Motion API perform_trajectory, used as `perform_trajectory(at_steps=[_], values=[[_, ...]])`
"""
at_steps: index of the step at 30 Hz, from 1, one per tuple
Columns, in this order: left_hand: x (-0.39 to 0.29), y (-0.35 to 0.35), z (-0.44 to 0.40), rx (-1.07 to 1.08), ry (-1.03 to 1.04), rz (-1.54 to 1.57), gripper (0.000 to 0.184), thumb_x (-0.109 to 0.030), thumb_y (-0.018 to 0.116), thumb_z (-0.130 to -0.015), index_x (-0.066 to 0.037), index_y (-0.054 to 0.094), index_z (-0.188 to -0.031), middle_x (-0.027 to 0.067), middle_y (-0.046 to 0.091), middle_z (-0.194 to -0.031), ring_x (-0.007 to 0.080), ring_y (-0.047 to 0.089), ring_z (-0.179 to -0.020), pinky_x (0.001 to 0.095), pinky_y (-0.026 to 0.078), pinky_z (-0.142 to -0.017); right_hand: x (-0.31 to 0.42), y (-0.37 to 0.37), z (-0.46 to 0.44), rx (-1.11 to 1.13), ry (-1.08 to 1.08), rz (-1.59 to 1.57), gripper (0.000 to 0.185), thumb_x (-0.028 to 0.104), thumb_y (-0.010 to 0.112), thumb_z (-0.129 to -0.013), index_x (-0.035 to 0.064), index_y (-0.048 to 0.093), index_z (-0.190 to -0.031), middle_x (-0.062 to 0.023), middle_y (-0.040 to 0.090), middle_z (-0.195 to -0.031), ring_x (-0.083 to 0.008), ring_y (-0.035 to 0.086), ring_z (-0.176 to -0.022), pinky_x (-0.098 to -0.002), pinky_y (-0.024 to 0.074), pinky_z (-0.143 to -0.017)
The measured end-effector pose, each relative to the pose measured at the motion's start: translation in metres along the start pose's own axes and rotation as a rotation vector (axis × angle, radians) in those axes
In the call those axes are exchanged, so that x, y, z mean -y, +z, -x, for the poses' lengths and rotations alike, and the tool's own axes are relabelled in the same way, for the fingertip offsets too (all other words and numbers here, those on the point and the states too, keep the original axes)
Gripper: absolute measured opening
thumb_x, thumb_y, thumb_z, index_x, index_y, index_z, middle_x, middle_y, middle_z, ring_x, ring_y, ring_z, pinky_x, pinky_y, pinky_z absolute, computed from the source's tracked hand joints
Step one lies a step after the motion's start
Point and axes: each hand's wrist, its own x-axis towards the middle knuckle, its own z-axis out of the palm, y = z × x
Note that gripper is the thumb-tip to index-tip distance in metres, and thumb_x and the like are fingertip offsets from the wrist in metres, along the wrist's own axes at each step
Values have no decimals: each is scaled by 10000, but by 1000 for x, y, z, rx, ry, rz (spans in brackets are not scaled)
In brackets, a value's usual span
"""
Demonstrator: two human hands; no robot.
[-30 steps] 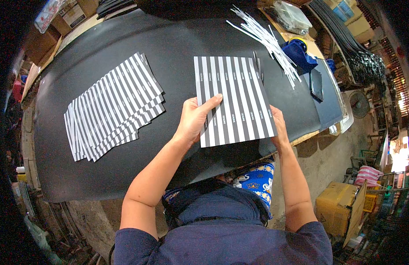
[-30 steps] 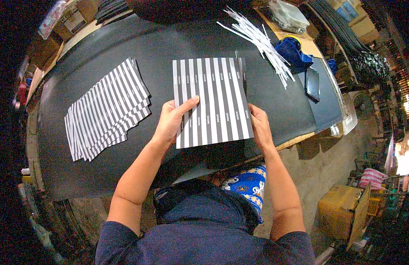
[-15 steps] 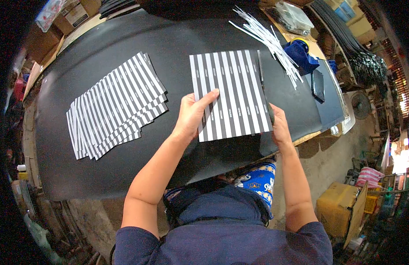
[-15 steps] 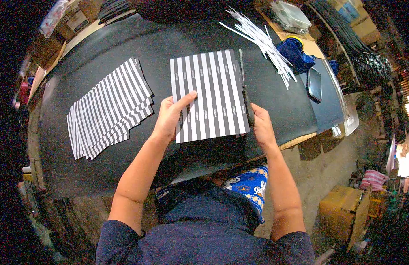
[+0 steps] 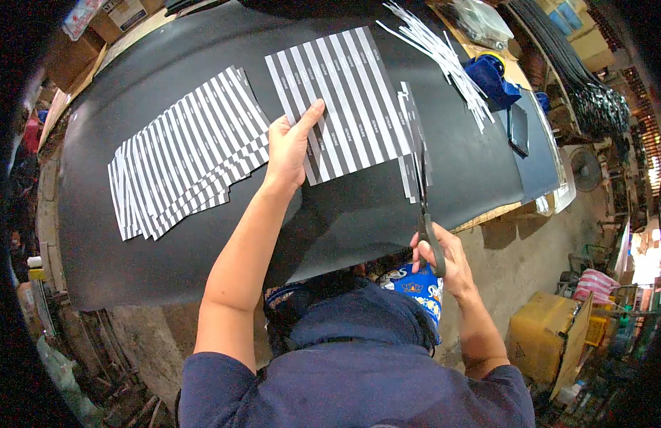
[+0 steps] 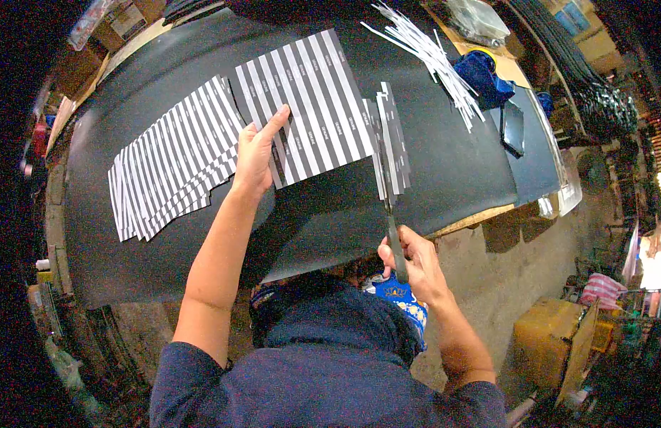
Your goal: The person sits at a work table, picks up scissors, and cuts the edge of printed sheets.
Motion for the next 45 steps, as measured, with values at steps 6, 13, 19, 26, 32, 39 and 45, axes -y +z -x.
perform_trajectory(at_steps=[6,13,19,26,32,39,45], values=[[-4,5,6,43,-17,9,238,-186,667,-838,13,614,-958,83,657,-894,114,624,-766,256,508,-678,3,5,-8,8,-18,-5,287,292,613,-860,14,540,-848,-23,521,-685,-95,531,-570,-245,457,-525],[-2,7,9,99,-26,14,232,-208,684,-822,-27,620,-952,56,656,-898,104,623,-747,248,501,-648,6,3,-15,24,-6,-22,301,307,609,-867,15,539,-851,-26,521,-668,-94,539,-562,-241,452,-517],[-4,9,11,108,-26,7,235,-203,681,-824,-22,618,-960,57,656,-906,107,621,-764,257,501,-664,9,4,-16,24,-11,-31,297,306,610,-866,17,542,-860,-27,520,-666,-95,541,-555,-238,452,-516],[-3,9,12,114,-23,13,231,-192,673,-830,-17,615,-968,61,656,-906,107,623,-764,253,503,-659,9,3,-17,19,1,28,373,370,570,-855,-1,540,-864,-65,534,-670,-136,554,-565,-246,457,-534],[-1,8,11,130,-22,27,233,-190,666,-837,-12,614,-978,60,658,-907,104,625,-760,249,510,-654,6,1,-18,28,-18,-10,295,298,609,-867,13,536,-849,-29,520,-659,-96,541,-551,-239,454,-512],[1,7,10,121,-14,8,223,-190,660,-840,-16,617,-972,67,660,-896,105,632,-738,247,521,-634,5,1,-18,16,0,-22,292,298,619,-860,18,538,-842,-27,521,-652,-87,526,-539,-229,451,-501],[1,7,10,124,-37,19,213,-187,658,-842,-17,617,-965,66,660,-885,100,631,-725,245,525,-623,2,0,-19,-2,1,-20,281,291,625,-857,25,543,-824,-16,513,-631,-78,513,-523,-224,444,-476]])
